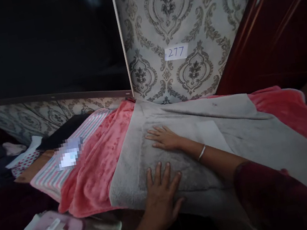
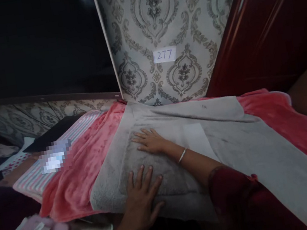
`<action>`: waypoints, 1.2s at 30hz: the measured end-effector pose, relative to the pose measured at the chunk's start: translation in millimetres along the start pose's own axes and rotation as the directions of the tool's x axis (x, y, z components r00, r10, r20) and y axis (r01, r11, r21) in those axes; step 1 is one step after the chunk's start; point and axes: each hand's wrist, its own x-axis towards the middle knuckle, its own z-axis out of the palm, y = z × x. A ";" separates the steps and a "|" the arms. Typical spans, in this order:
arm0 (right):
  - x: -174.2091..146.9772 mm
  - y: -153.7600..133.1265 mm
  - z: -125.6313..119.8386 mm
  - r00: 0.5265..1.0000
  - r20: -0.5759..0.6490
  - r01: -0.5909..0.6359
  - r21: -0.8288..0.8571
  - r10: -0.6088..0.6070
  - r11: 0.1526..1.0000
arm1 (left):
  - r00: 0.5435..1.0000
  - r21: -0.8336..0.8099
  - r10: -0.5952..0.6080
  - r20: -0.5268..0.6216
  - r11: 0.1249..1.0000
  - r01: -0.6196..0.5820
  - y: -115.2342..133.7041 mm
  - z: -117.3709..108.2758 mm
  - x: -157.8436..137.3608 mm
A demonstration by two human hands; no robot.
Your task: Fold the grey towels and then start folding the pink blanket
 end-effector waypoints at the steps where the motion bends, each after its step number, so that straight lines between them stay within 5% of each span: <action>1: 8.1 4.7 -0.3 1.000 0.007 -0.012 0.002 0.012 1.000 | 1.000 0.000 0.006 -0.005 1.000 -0.006 0.0 1.0 -0.2; 10: 55.7 24.9 -2.4 0.984 0.062 -0.168 0.049 0.165 0.985 | 1.000 -0.044 0.007 0.000 0.999 -0.007 -0.9 0.3 -1.4; 22: 40.8 -0.5 -18.5 0.973 -0.011 -0.231 0.023 0.231 0.973 | 0.999 -0.112 -0.007 0.039 0.994 0.011 -2.0 -2.8 -0.8; 27: 5.6 -32.7 -19.9 0.998 -0.064 -0.023 0.014 0.024 1.000 | 0.998 -0.127 -0.031 -0.058 0.992 0.023 -12.1 -15.8 -7.7; 31: -14.1 -46.1 -3.9 0.977 0.015 0.212 -0.001 -0.212 0.977 | 0.987 -0.075 -0.102 -0.125 0.993 0.093 -17.7 -12.2 -19.5; 36: 11.7 -33.0 6.7 0.986 0.044 0.163 -0.012 -0.162 0.987 | 0.987 -0.019 -0.118 -0.109 0.993 0.116 -15.2 1.4 -28.2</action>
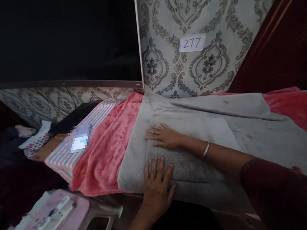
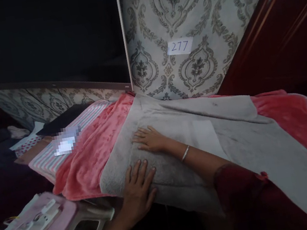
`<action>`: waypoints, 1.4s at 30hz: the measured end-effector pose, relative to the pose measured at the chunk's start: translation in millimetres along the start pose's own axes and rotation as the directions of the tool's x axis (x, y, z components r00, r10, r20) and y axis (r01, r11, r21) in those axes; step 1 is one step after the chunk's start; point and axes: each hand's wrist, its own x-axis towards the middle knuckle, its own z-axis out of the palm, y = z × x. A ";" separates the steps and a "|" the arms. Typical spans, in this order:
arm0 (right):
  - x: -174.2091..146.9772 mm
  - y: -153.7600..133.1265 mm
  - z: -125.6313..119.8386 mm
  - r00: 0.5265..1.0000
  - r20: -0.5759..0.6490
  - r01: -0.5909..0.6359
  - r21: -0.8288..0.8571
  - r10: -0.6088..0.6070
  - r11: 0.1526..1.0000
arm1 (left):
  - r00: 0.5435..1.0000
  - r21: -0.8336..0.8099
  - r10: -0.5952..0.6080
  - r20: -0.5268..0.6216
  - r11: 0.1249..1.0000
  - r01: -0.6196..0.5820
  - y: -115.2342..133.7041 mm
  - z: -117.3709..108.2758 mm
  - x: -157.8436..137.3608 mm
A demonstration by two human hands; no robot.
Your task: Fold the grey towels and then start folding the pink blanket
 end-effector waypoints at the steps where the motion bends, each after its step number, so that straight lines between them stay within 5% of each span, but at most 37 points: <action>1: 8.7 6.3 -1.3 0.999 -0.001 -0.036 -0.004 0.036 0.999 | 1.000 -0.004 -0.001 -0.003 1.000 0.001 0.1 1.2 -0.7; 8: 56.1 40.1 -13.4 0.958 0.033 -0.288 0.062 0.286 0.956 | 0.997 -0.003 0.021 -0.070 1.000 -0.021 -2.9 4.7 -0.6; 17: 52.2 29.3 -32.9 0.911 -0.061 -0.402 0.090 0.408 0.911 | 0.986 0.051 0.066 -0.153 0.997 -0.059 -9.1 9.0 5.8; 21: 8.5 3.3 -36.2 0.941 -0.147 -0.298 0.061 0.304 0.953 | 0.986 0.039 0.062 -0.157 0.998 -0.056 -9.4 8.3 7.4; 25: -68.9 -32.1 -20.2 0.988 -0.112 -0.103 0.027 0.106 0.994 | 0.986 -0.060 0.059 -0.159 0.996 -0.069 -19.5 -6.6 13.4; 30: -138.9 -61.7 8.6 0.992 -0.123 0.017 0.028 -0.014 0.999 | 0.995 -0.370 0.099 -0.008 0.924 -0.095 -33.2 -36.3 70.0; 32: -146.6 -66.9 17.5 0.991 -0.134 0.031 0.030 -0.027 0.999 | 0.958 -0.473 0.244 0.149 0.869 -0.148 -30.1 -35.8 109.2; 35: -146.0 -70.1 25.6 0.986 -0.169 0.018 0.044 -0.010 0.999 | 0.818 -0.514 0.425 0.387 0.836 -0.192 -19.9 -12.6 167.1; 38: -143.2 -70.0 28.8 0.984 -0.176 0.006 0.068 0.006 0.998 | 0.705 -0.449 0.484 0.517 0.856 -0.258 -15.1 25.1 209.4; 42: -145.4 -69.0 27.9 0.987 -0.162 0.019 0.129 0.002 0.991 | 0.681 -0.356 0.500 0.535 0.864 -0.356 -25.4 63.2 246.5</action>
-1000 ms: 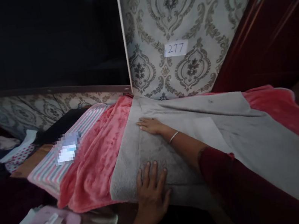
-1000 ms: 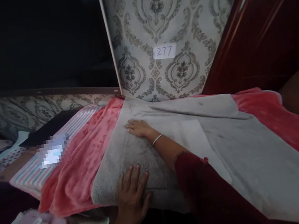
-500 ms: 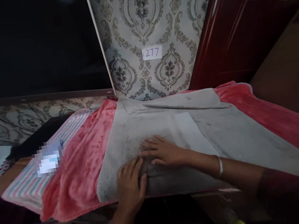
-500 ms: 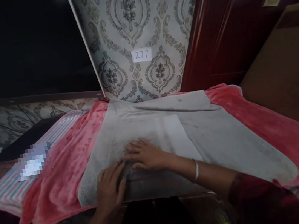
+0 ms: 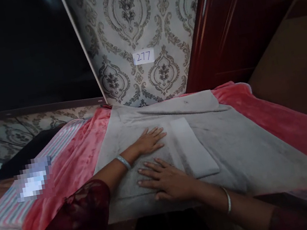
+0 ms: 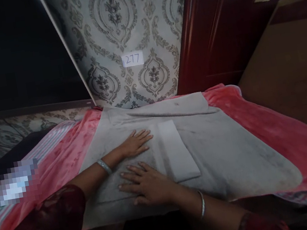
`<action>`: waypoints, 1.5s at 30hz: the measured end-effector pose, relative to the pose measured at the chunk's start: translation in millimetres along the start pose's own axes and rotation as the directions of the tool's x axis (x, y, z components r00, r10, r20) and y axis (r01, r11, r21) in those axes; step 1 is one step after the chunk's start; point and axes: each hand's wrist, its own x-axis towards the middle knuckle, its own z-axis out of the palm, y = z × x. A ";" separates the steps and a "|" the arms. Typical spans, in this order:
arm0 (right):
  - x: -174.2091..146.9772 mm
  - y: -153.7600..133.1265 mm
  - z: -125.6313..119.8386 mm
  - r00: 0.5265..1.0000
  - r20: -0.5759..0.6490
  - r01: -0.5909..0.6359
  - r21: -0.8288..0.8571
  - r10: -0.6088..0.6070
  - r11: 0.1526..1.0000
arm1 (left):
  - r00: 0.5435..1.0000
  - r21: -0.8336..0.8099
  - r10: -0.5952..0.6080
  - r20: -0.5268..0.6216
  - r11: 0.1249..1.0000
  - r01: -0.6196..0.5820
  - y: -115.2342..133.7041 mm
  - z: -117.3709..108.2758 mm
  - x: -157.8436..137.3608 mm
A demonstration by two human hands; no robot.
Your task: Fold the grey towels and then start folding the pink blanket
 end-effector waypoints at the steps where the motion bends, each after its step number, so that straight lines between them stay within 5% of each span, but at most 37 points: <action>1: -1.0 -0.2 -1.3 1.000 -0.006 0.002 0.022 -0.002 1.000 | 1.000 0.008 -0.022 0.003 1.000 0.022 -8.4 -1.2 6.6; 5: -3.9 -2.2 -7.7 1.000 -0.022 -0.009 0.106 0.011 0.994 | 0.987 -0.032 -0.153 0.057 0.987 0.155 -37.0 -8.2 27.8; 10: -4.8 -2.8 -10.2 1.000 -0.021 -0.019 0.141 0.022 0.990 | 0.985 -0.073 -0.159 0.070 0.984 0.164 -58.8 -3.9 41.0; 17: -1.3 1.7 -1.1 1.000 -0.025 -0.008 0.039 0.008 0.999 | 0.978 0.033 -0.184 -0.097 0.982 0.188 -45.3 -2.8 34.5; 22: -4.3 4.4 3.8 1.000 -0.010 -0.007 -0.020 0.007 1.000 | 0.970 0.150 -0.177 -0.165 0.968 0.202 -21.4 -14.6 7.0; 27: 7.4 -6.9 -8.6 1.000 0.000 0.007 0.006 -0.007 1.000 | 0.995 -0.102 -0.046 -0.094 0.994 0.036 -6.7 -19.6 -58.6; 31: 44.9 -16.5 -11.7 0.990 0.022 0.137 0.013 -0.137 0.991 | 0.993 -0.177 -0.095 -0.065 0.981 0.082 -10.3 -16.6 -92.1; 38: 70.8 -13.0 12.9 0.984 0.051 0.170 -0.007 -0.169 0.985 | 0.985 0.023 -0.151 -0.083 0.988 0.154 -29.2 9.8 -93.5; 45: 66.8 -15.8 8.6 0.985 0.063 0.158 0.005 -0.158 0.987 | 0.962 0.007 -0.259 -0.084 0.965 0.261 -69.7 2.9 -69.8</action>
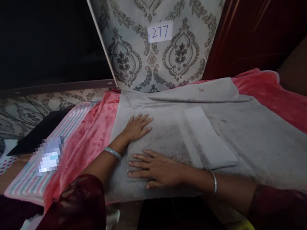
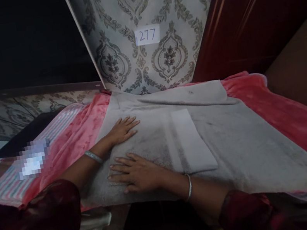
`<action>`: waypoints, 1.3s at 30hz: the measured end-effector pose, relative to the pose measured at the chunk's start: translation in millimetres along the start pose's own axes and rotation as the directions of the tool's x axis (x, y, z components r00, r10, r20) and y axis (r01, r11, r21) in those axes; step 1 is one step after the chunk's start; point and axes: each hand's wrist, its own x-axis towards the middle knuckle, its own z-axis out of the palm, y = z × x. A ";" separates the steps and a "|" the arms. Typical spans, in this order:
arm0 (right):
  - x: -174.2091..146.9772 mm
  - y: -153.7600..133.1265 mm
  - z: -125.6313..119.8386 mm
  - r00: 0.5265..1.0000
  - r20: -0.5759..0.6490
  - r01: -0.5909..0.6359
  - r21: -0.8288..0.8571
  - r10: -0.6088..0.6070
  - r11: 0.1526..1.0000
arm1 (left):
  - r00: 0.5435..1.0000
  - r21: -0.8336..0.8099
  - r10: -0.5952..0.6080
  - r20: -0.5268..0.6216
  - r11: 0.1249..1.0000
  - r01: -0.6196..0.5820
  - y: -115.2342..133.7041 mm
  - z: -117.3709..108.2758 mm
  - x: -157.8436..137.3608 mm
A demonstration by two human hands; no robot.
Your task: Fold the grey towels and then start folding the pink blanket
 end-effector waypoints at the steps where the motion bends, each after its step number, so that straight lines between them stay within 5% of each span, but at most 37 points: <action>1: 0.3 -0.5 -1.3 1.000 -0.002 -0.004 -0.001 0.004 1.000 | 1.000 -0.012 -0.021 0.001 1.000 0.021 -7.0 0.1 7.0; 8: 0.7 -1.0 -5.9 1.000 -0.004 -0.005 -0.034 0.005 0.999 | 0.996 -0.025 -0.077 0.050 0.997 0.078 -33.5 1.3 34.9; 16: -3.0 -4.2 -16.4 0.999 -0.022 -0.039 -0.061 0.037 0.997 | 0.965 0.220 -0.210 -0.156 0.945 0.241 3.5 -21.5 12.9; 21: -52.6 -4.1 -28.9 0.972 -0.121 -0.208 -0.048 0.201 0.977 | 0.997 0.094 0.061 -0.043 0.994 -0.056 50.0 -25.6 14.4; 25: -89.8 -1.8 -16.2 0.965 -0.102 -0.247 -0.054 0.241 0.967 | 0.966 -0.045 0.254 0.037 0.966 -0.253 88.0 -9.3 33.0; 31: -97.4 -1.5 3.8 0.959 -0.089 -0.270 0.012 0.270 0.963 | 0.970 0.016 0.242 0.013 0.970 -0.242 96.7 10.0 57.4; 39: -100.3 -4.8 -3.3 0.957 -0.122 -0.256 0.080 0.264 0.963 | 0.991 -0.011 0.085 0.104 0.996 -0.084 78.5 -1.0 95.4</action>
